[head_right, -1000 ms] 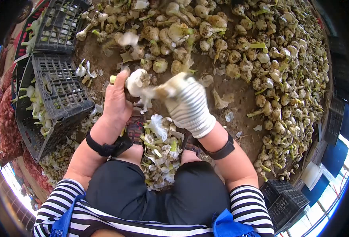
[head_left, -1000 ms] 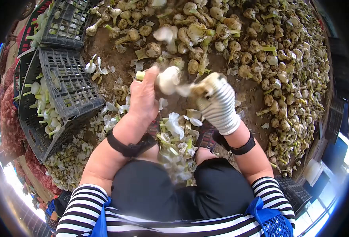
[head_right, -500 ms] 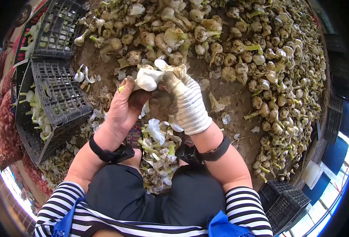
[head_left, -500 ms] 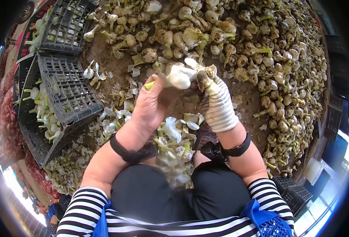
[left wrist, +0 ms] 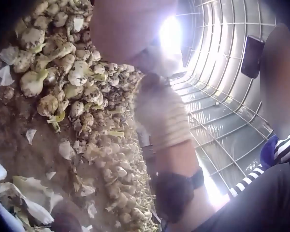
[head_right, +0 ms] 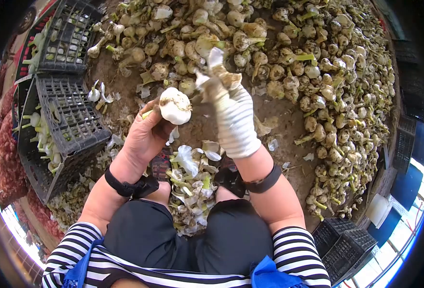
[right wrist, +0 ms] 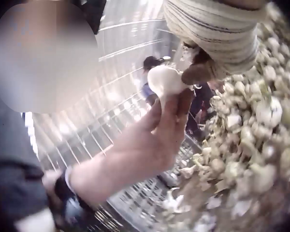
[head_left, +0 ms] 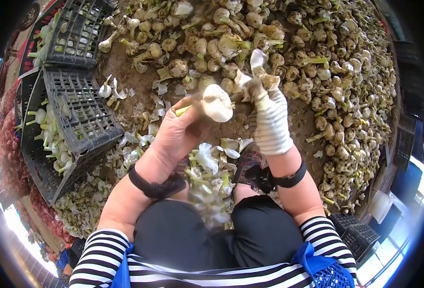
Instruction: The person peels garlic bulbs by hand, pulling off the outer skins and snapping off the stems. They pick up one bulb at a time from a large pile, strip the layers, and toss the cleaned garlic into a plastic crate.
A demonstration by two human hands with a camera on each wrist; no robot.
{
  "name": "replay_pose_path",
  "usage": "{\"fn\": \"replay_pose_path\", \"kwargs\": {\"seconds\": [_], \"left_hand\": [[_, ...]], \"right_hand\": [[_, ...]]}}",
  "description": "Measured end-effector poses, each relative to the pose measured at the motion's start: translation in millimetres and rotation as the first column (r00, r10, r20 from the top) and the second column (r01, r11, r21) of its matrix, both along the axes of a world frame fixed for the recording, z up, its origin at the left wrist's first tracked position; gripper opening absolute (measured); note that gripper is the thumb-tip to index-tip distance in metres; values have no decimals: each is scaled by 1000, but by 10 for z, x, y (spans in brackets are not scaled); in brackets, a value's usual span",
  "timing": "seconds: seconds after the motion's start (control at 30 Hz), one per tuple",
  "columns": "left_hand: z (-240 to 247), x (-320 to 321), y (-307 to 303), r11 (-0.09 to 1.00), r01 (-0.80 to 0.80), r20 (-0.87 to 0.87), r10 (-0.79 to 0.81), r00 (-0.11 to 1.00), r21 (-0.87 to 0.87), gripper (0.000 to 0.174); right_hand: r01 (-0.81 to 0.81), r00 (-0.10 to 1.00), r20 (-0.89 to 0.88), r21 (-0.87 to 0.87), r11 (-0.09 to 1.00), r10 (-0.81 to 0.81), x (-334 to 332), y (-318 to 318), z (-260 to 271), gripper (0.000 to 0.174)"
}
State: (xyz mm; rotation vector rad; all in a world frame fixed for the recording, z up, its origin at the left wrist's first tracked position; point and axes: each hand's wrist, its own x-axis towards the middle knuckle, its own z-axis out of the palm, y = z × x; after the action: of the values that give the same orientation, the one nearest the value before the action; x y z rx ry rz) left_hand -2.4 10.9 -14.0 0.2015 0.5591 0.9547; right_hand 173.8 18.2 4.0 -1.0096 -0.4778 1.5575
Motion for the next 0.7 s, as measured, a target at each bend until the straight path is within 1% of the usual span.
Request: {"fn": "replay_pose_path", "kwargs": {"seconds": [0.03, 0.07, 0.13, 0.17, 0.2, 0.23, 0.27, 0.3, 0.33, 0.37, 0.4, 0.43, 0.47, 0.5, 0.53, 0.57, 0.6, 0.63, 0.67, 0.7], "left_hand": [[16, 19, 22, 999, -7, -8, 8, 1000, 34, 33], [16, 19, 33, 999, -9, -9, 9, 1000, 36, 33], [7, 7, 52, 998, -60, -57, 61, 996, 17, 31], [-12, 15, 56, 998, -66, -62, 66, 996, 16, 31], [-32, 3, 69, 995, -87, -53, 89, 995, 43, 30], [-22, -71, 111, 990, -116, -56, 121, 991, 78, 29], [19, -198, 176, 979, -188, -105, 195, 975, 79, 38], [171, -352, 257, 948, -307, -48, 311, 949, 80, 33], [247, -641, 392, 915, -383, 249, 344, 906, 129, 41], [349, -972, 490, 878, -455, 473, 341, 812, 150, 59], [489, -1189, 601, 828, -264, 597, -104, 795, 495, 77], [659, -1298, 614, 784, -354, 576, -6, 818, 510, 76], [765, -1351, 647, 773, -299, 398, 66, 915, 559, 58], [636, -1393, 713, 789, -432, 217, 374, 902, 437, 54], [361, -1441, 805, 742, -581, -14, 620, 784, 335, 50], [48, -1474, 902, 668, -689, -393, 735, 553, 281, 47], [-301, -1536, 1004, 559, -783, -707, 669, 229, 275, 45], [-649, -1648, 1091, 580, -730, -773, 624, 115, 360, 50], [-964, -1757, 1178, 607, -666, -818, 576, -6, 432, 54], [-1220, -1898, 1275, 695, -553, -888, 343, -307, 460, 64]], "right_hand": [[30, 1000, 13, -73, 997, -29, 28, 30, -101, 33], [28, 1000, 12, -72, 997, -27, 51, 25, -93, 33], [18, 999, -26, -143, 990, -22, 100, -9, -76, 33], [37, 993, 109, 7, 999, -38, 117, -39, -127, 32], [24, 995, 97, 11, 1000, -25, 131, -72, -118, 32], [-87, 937, 342, 29, 996, 72, 115, -98, -107, 28], [-204, 815, 559, 37, 978, 149, 77, -100, -105, 25], [-226, 827, 524, -21, 974, 204, 68, -114, -148, 21], [-246, 833, 491, -84, 966, 255, 91, -142, -236, 19], [-225, 825, 509, -103, 969, 246, 116, -181, -373, 20], [-200, 815, 530, -124, 972, 235, 148, -230, -528, 21], [-198, 826, 495, -191, 961, 268, 187, -270, -647, 22], [-175, 860, 443, -211, 962, 253, 187, -317, -751, 21], [-187, 841, 454, -267, 945, 295, 148, -322, -782, 17], [-196, 820, 463, -326, 925, 337, 115, -330, -815, 13], [-238, 778, 510, -303, 923, 368, 77, -363, -889, 9], [-276, 732, 557, -284, 918, 393, 51, -395, -947, 10], [-374, 533, 735, -241, 896, 420, 69, -394, -903, 21], [-393, 468, 769, -259, 882, 435, 54, -398, -922, 26], [-449, 319, 849, -257, 856, 422, 59, -377, -908, 23]]}}
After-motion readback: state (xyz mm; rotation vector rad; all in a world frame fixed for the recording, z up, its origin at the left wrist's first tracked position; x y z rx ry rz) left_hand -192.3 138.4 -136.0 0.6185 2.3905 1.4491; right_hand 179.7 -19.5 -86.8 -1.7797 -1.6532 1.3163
